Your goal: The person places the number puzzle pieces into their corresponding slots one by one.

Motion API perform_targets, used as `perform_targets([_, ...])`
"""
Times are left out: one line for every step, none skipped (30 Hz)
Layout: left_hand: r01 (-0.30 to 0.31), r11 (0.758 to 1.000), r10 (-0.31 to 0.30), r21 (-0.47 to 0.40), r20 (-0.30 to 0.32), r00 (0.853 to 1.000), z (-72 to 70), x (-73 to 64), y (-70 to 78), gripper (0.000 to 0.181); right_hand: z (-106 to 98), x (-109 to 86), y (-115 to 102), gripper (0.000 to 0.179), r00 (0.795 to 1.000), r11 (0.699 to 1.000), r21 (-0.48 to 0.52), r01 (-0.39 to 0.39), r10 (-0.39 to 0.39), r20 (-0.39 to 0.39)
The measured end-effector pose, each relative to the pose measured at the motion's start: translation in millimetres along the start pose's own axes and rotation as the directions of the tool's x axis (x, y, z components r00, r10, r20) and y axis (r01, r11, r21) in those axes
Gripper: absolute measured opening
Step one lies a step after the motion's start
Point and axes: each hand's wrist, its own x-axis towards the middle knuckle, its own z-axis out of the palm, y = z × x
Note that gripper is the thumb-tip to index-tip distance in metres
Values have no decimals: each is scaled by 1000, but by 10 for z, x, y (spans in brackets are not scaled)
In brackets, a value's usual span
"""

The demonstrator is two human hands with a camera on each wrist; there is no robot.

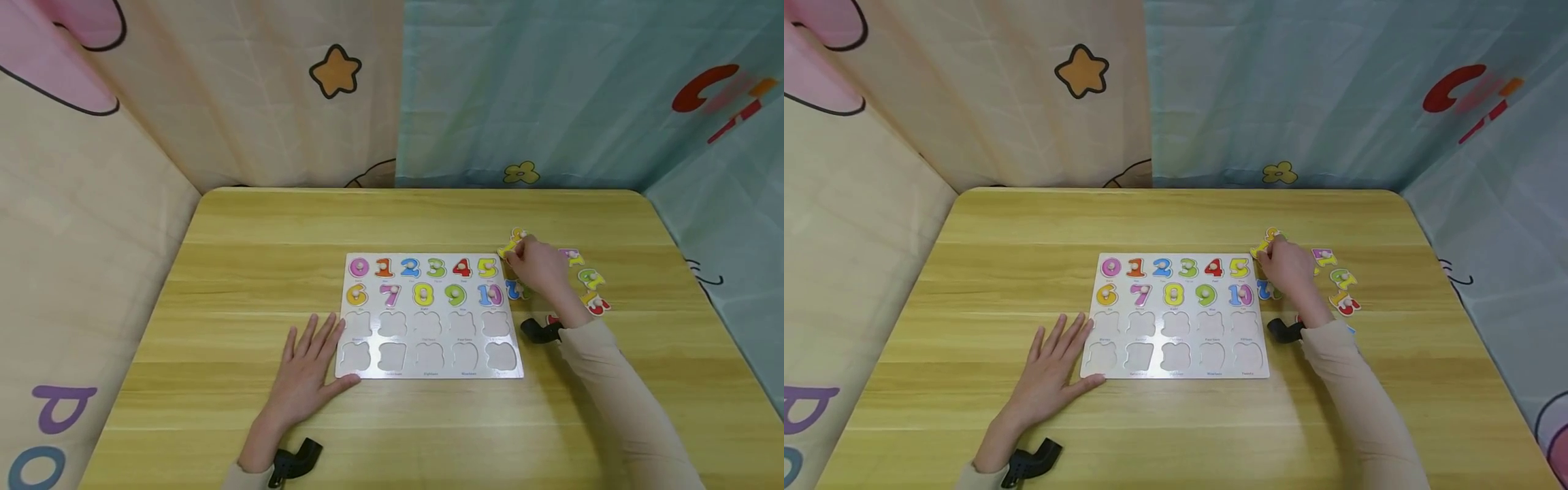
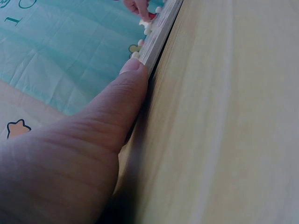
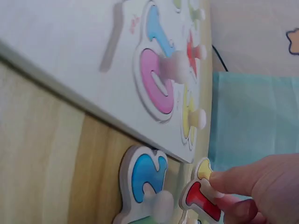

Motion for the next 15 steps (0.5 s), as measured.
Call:
perform_targets([2, 1000, -2, -2, 0, 1000, -2, -2, 0, 90, -7, -7, -16, 23, 1000, 1000, -12, 10, -10, -9])
perform_targets([4, 1000, -4, -3, 1, 1000, -3, -2, -1, 90, -12, -12, -31, 23, 1000, 1000, -23, 18, -18, -15])
perform_targets([5, 1000, -5, -3, 3, 1000, -2, -4, -1, 90, -16, -15, -46, 22, 1000, 999, -36, 23, -24, -20])
perform_targets([6, 1000, -6, -5, 7, 1000, 0, -5, -1, 90, -17, -17, -58, 22, 999, 998, -48, 29, -30, -21])
perform_targets([6, 1000, -6, -3, 9, 1000, 4, -6, -3, 91, -18, -19, -75, 22, 999, 998, -59, 33, -34, -26])
perform_targets([5, 1000, -5, -3, 12, 1000, 6, -6, -4, 91, -18, -22, -96, 22, 999, 996, -75, 39, -41, -32])
perform_targets([4, 1000, -4, -1, 14, 1000, 8, -7, -6, 91, -23, -32, -121, 22, 998, 995, -89, 49, -53, -42])
perform_targets([2, 1000, -2, 0, 13, 1000, 10, -7, -8, 91, -22, -44, -155, 21, 996, 993, -99, 67, -73, -56])
perform_targets([1, 1000, -1, 0, 11, 1000, 10, -7, -9, 91, -19, -60, -200, 21, 991, 989, -115, 98, -107, -78])
perform_targets([1, 1000, -1, 2, 8, 1000, 9, -6, -11, 91, -14, -81, -260, 21, 985, 983, -122, 133, -146, -97])
perform_targets([0, 1000, 0, 4, 5, 1000, 7, -5, -13, 91, -9, -112, -334, 21, 975, 976, -129, 175, -190, -111])
perform_targets([-1, 1000, 1, 4, 2, 1000, 5, -4, -13, 91, 8, -148, -413, 20, 962, 965, -130, 227, -243, -124])
perform_targets([-2, 1000, 2, 3, 0, 1000, 3, -3, -12, 91, 29, -190, -501, 18, 948, 953, -119, 279, -293, -128])
perform_targets([-3, 1000, 3, 0, -1, 1000, 1, -1, -11, 91, 62, -236, -599, 16, 932, 938, -107, 329, -341, -123])
perform_targets([-3, 1000, 3, 0, 0, 1000, -1, 0, -10, 91, 101, -287, -706, 13, 915, 921, -96, 378, -387, -112])
